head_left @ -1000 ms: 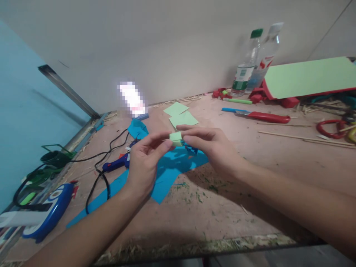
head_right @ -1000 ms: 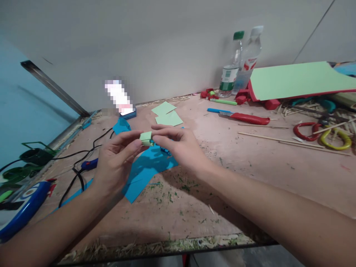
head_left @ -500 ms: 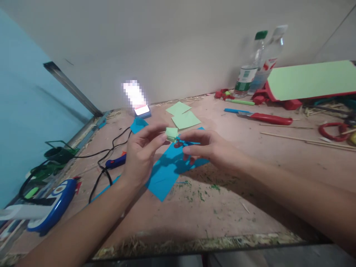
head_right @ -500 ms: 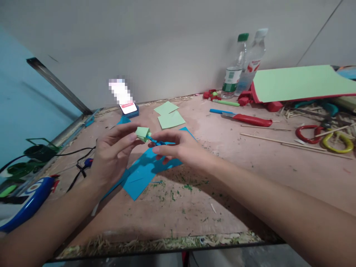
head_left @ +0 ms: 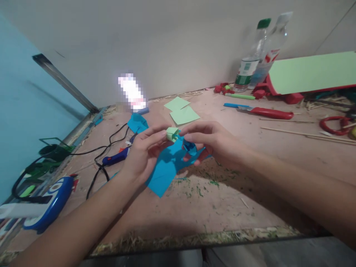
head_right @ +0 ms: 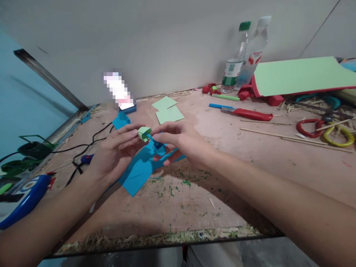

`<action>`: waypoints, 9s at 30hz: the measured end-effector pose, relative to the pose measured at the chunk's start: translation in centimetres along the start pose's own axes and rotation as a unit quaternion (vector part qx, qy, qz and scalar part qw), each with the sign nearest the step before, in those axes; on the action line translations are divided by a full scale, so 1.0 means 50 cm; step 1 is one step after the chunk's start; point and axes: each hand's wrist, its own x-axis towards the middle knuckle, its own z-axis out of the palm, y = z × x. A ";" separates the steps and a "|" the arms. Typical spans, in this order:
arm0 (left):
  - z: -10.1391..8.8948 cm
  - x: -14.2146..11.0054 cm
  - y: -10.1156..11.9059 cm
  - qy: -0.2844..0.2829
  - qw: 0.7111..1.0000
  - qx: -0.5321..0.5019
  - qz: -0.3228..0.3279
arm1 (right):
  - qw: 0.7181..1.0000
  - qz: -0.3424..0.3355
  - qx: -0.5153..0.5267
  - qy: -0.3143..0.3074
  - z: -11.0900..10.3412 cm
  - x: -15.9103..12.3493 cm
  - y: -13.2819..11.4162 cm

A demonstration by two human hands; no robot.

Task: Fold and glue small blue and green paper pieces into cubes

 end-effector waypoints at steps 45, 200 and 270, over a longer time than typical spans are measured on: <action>0.014 -0.020 -0.019 -0.044 0.998 0.031 0.020 | 0.994 0.041 -0.009 0.096 0.020 0.003 0.017; -0.025 0.000 -0.022 -0.051 0.923 0.275 0.266 | 0.980 -0.132 -0.066 0.135 0.027 -0.006 0.016; -0.028 0.015 -0.023 -0.096 0.952 0.224 0.188 | 0.972 -0.136 -0.138 0.134 0.018 -0.003 0.013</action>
